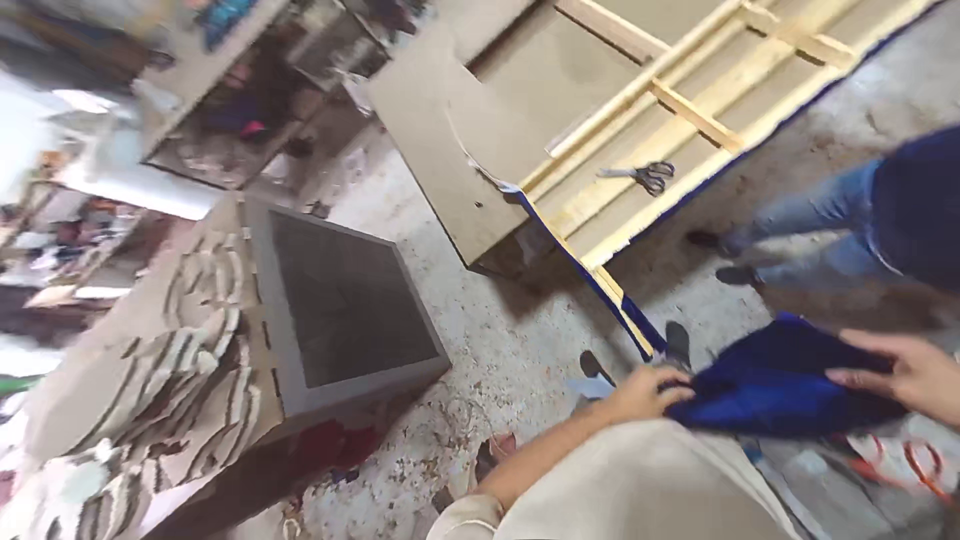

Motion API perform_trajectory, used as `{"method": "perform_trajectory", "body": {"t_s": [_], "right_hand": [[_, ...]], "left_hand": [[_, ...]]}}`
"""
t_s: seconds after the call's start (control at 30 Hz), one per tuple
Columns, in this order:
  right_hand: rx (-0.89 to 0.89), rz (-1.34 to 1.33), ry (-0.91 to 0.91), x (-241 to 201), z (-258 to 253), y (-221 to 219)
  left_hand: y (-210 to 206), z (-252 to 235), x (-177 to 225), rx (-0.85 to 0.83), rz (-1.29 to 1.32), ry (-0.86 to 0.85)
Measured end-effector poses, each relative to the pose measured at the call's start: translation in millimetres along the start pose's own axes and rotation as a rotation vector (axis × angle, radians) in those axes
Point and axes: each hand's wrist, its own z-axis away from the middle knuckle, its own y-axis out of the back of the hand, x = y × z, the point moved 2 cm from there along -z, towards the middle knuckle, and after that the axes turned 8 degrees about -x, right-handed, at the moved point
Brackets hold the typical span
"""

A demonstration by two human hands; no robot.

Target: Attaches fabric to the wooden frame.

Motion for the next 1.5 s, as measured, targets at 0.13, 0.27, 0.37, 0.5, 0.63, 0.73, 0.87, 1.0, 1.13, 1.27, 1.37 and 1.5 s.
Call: {"method": "perform_trajectory", "body": {"t_s": [0.13, 0.27, 0.37, 0.5, 0.63, 0.73, 0.87, 1.0, 1.13, 1.27, 1.37, 1.5], "right_hand": [[-0.035, -0.26, -0.212, 114, -29, -9], [0.182, -0.416, -0.286, 170, -48, 2], [0.279, -0.374, -0.238, 167, -84, 19], [0.113, -0.226, 0.068, 120, -127, -43], [-0.255, -0.248, 0.359, 106, -129, -117], [-0.202, -0.372, 0.29, 130, -147, -94], [-0.323, -0.327, 0.454, 160, -220, -79], [-0.582, -0.293, 0.526, 172, -300, -110], [-0.458, -0.286, 0.53, 157, -372, -112], [-0.305, -0.393, 0.438, 117, -413, -130], [-0.316, -0.395, 0.299, 92, -425, -150], [-0.315, -0.439, 0.246, 76, -425, -163]], "left_hand": [[-32, -68, -9, -0.058, -0.019, 0.194], [-59, -133, -32, 0.055, -0.234, 0.45], [-56, -175, -48, 0.237, -0.044, 0.648], [-32, -217, -44, 0.267, 0.951, 0.818], [-1, -217, -76, 0.125, 0.116, 0.915], [1, -210, -80, -0.147, -0.268, 0.865], [-3, -203, -67, -0.22, -0.466, 0.796], [27, -198, -65, -0.027, -0.664, 0.785], [63, -181, -78, 0.145, -0.788, 0.904], [87, -180, -84, 0.267, -0.806, 1.03], [103, -185, -81, 0.241, -0.985, 1.203], [115, -173, -96, 0.116, -1.207, 1.0]]}}
